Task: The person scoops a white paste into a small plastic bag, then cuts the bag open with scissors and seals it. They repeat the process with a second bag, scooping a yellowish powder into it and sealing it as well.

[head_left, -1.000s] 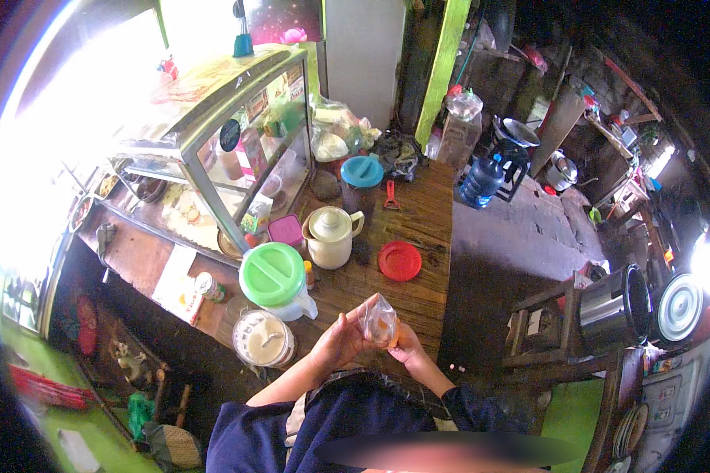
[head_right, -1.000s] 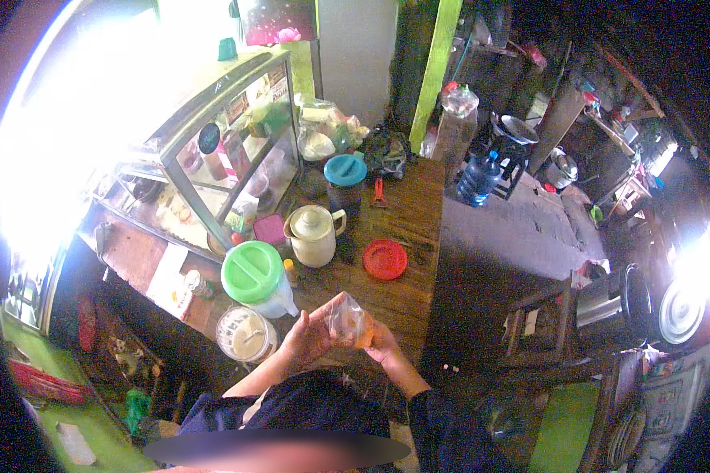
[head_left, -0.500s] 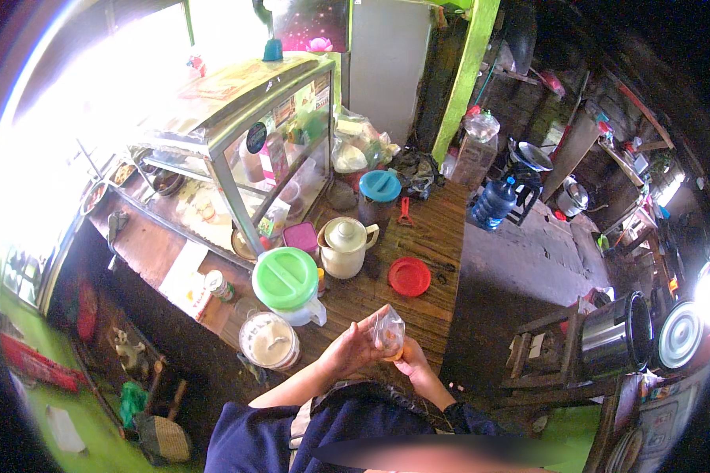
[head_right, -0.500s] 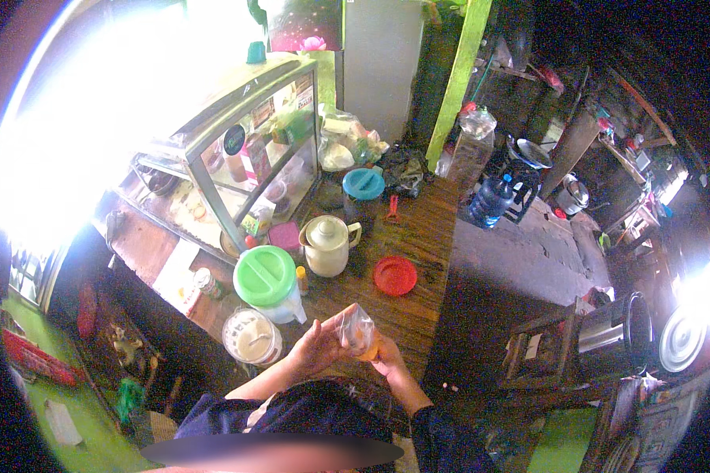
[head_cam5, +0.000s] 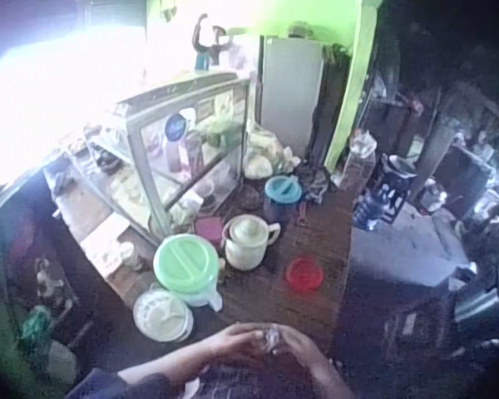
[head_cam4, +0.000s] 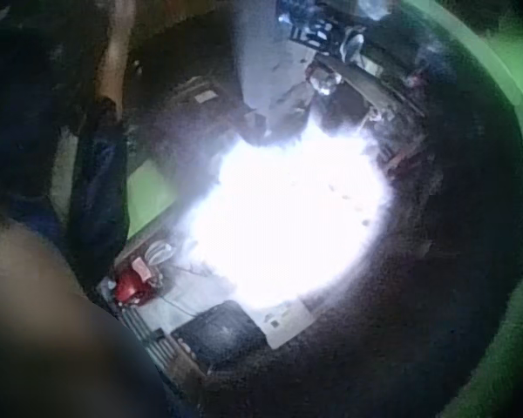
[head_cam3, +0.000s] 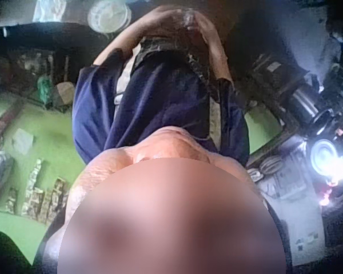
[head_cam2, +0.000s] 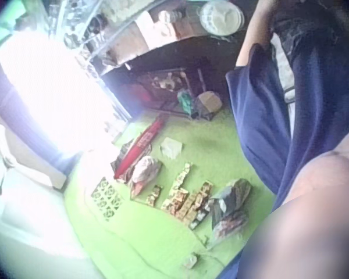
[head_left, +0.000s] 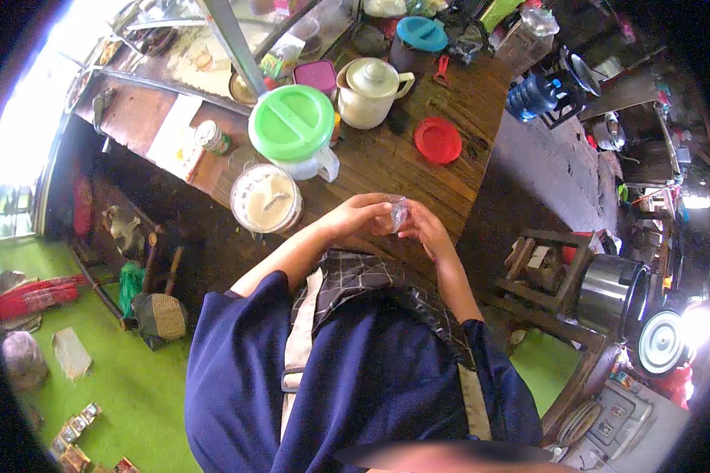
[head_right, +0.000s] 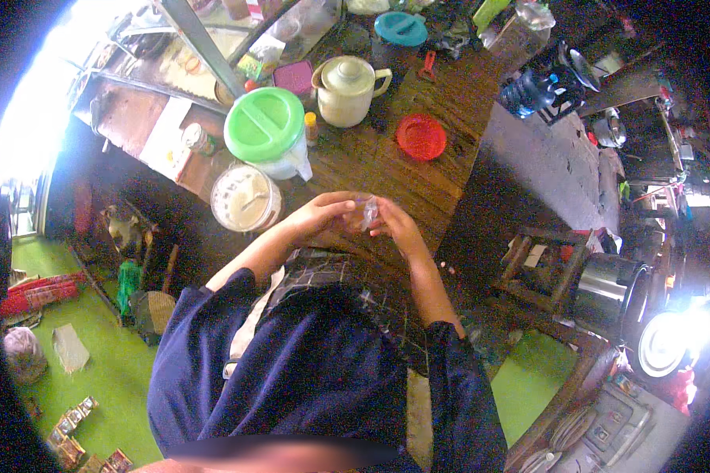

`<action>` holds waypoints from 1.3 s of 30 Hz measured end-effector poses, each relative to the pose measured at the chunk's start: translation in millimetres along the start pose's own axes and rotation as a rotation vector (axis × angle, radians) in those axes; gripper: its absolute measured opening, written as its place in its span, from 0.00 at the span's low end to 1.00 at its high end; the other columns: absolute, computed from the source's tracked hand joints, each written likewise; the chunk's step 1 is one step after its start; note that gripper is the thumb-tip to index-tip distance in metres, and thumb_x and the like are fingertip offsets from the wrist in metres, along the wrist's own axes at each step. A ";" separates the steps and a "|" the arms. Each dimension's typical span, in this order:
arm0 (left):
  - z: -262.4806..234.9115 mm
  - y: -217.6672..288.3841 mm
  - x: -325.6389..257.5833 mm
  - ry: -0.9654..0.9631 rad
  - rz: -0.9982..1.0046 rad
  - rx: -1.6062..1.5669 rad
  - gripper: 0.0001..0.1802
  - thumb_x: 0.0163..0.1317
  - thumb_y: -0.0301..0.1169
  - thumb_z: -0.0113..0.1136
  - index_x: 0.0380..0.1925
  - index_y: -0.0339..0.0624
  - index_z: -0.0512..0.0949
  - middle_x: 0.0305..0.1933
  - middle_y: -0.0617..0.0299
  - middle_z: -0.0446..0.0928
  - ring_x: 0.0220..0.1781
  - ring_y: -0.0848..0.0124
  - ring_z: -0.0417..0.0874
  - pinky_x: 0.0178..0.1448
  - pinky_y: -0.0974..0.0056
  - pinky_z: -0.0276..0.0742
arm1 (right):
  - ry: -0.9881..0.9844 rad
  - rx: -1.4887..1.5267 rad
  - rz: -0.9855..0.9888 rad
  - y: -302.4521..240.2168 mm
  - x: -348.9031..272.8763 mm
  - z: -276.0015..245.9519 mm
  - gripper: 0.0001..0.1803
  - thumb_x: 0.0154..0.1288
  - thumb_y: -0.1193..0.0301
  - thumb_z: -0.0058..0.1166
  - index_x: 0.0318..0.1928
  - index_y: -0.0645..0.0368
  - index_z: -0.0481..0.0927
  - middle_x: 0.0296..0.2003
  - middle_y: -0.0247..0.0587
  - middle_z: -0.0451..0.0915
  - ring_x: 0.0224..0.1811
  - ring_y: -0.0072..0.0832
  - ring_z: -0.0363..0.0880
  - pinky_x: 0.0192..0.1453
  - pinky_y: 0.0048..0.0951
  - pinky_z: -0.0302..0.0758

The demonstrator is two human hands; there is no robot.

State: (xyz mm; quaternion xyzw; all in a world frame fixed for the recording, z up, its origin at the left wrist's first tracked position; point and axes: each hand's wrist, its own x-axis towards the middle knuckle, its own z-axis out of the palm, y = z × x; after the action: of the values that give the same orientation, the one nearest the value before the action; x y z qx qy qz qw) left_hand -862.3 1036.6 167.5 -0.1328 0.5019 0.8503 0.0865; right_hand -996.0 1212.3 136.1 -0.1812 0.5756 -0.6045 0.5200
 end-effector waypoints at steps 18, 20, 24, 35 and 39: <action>-10.3 11.0 52.4 0.212 0.258 0.877 0.18 0.49 0.32 0.57 0.41 0.41 0.70 0.33 0.45 0.76 0.37 0.47 0.76 0.42 0.52 0.72 | 0.185 -0.834 -0.095 -12.6 47.8 1.5 0.14 0.55 0.64 0.55 0.40 0.58 0.75 0.32 0.44 0.79 0.34 0.33 0.78 0.38 0.31 0.73; -10.6 25.4 54.7 0.309 0.304 1.022 0.27 0.48 0.32 0.59 0.49 0.42 0.63 0.35 0.41 0.75 0.38 0.45 0.76 0.43 0.50 0.72 | 0.225 -0.503 0.025 -15.8 61.3 -0.6 0.12 0.56 0.65 0.53 0.38 0.58 0.75 0.31 0.39 0.78 0.34 0.25 0.77 0.42 0.28 0.71; -10.7 58.8 69.1 0.552 0.157 1.234 0.31 0.47 0.31 0.57 0.53 0.40 0.61 0.50 0.37 0.65 0.48 0.42 0.71 0.51 0.48 0.69 | 0.164 -0.133 -0.043 -25.5 98.7 -3.7 0.11 0.57 0.76 0.50 0.42 0.57 0.73 0.30 0.32 0.73 0.32 0.21 0.73 0.36 0.25 0.75; -19.6 39.9 3.4 0.138 0.166 1.036 0.25 0.52 0.34 0.56 0.51 0.37 0.67 0.45 0.44 0.72 0.48 0.52 0.74 0.53 0.55 0.70 | 0.173 -0.515 -0.029 -19.8 255.6 -35.9 0.13 0.56 0.77 0.50 0.44 0.60 0.75 0.30 0.35 0.78 0.27 0.20 0.75 0.30 0.22 0.75; -24.4 16.3 -18.3 0.124 -0.033 0.906 0.24 0.53 0.34 0.55 0.51 0.39 0.68 0.43 0.45 0.74 0.47 0.54 0.76 0.51 0.57 0.72 | 0.252 -0.651 0.101 -15.1 271.3 -35.7 0.15 0.53 0.73 0.54 0.43 0.61 0.74 0.32 0.38 0.79 0.28 0.22 0.76 0.29 0.23 0.75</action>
State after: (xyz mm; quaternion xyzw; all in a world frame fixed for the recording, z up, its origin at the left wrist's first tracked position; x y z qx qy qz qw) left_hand -846.1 1007.1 175.5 -0.1404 0.8251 0.5342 0.1189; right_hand -1138.3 1000.2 36.8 -0.2329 0.8060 -0.3805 0.3891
